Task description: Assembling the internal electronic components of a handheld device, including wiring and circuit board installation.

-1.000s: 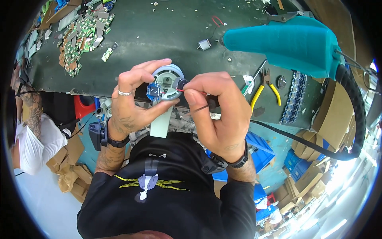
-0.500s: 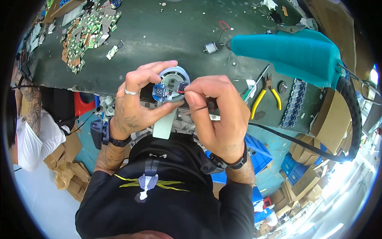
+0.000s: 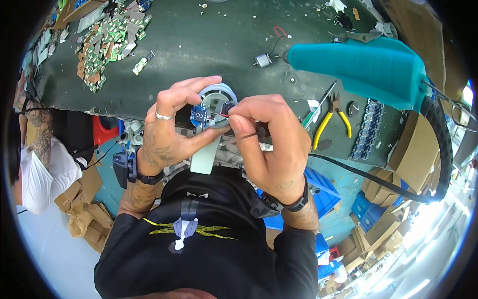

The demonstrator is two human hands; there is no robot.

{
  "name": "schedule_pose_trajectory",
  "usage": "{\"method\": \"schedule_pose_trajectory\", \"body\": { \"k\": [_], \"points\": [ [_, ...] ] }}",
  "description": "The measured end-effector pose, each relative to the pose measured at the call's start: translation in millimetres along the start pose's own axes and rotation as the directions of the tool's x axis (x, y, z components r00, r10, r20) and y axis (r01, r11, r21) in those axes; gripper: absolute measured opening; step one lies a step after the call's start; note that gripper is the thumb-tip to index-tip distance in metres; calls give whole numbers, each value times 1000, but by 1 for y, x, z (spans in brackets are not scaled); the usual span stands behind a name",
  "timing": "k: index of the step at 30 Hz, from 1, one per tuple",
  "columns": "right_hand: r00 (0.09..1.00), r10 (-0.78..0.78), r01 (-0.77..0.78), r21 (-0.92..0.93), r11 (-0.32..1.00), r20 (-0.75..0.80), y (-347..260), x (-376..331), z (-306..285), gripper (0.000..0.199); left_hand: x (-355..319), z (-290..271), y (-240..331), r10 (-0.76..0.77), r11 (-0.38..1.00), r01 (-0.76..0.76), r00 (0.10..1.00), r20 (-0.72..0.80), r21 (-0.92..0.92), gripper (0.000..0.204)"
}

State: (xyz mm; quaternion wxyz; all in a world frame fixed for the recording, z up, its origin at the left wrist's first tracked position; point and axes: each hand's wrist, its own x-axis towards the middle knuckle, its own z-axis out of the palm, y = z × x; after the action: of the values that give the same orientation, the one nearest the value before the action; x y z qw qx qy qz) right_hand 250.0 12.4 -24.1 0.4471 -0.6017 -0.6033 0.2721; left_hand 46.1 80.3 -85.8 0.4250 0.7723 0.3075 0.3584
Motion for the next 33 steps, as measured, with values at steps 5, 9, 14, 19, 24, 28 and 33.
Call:
{"method": "schedule_pose_trajectory", "body": {
  "k": [5,9,14,19,24,28,33],
  "points": [
    [1000,13,-13,-4,1000,4,-2,2,1,15,1,-3,0,-34,999,34,999,-4,-24,71],
    [1000,15,-14,5,1000,-11,-4,4,1,14,0,-3,1,-58,998,58,998,-4,-25,72],
    [999,-27,27,-5,1000,-47,-5,7,0,13,0,-8,8,-102,995,100,993,60,24,74],
    [999,-29,29,3,1000,-29,-3,7,-1,13,0,-5,6,-65,997,64,998,23,38,74],
    [999,-18,18,12,1000,-46,-2,3,-1,13,1,-5,7,-66,997,65,997,29,41,74],
    [1000,-9,9,0,1000,-24,-4,4,-4,13,2,-5,4,-36,999,36,999,5,24,74],
    [999,21,-20,28,999,-30,-4,3,-3,13,0,-5,3,-27,1000,27,1000,-1,15,74]
  ]
}}
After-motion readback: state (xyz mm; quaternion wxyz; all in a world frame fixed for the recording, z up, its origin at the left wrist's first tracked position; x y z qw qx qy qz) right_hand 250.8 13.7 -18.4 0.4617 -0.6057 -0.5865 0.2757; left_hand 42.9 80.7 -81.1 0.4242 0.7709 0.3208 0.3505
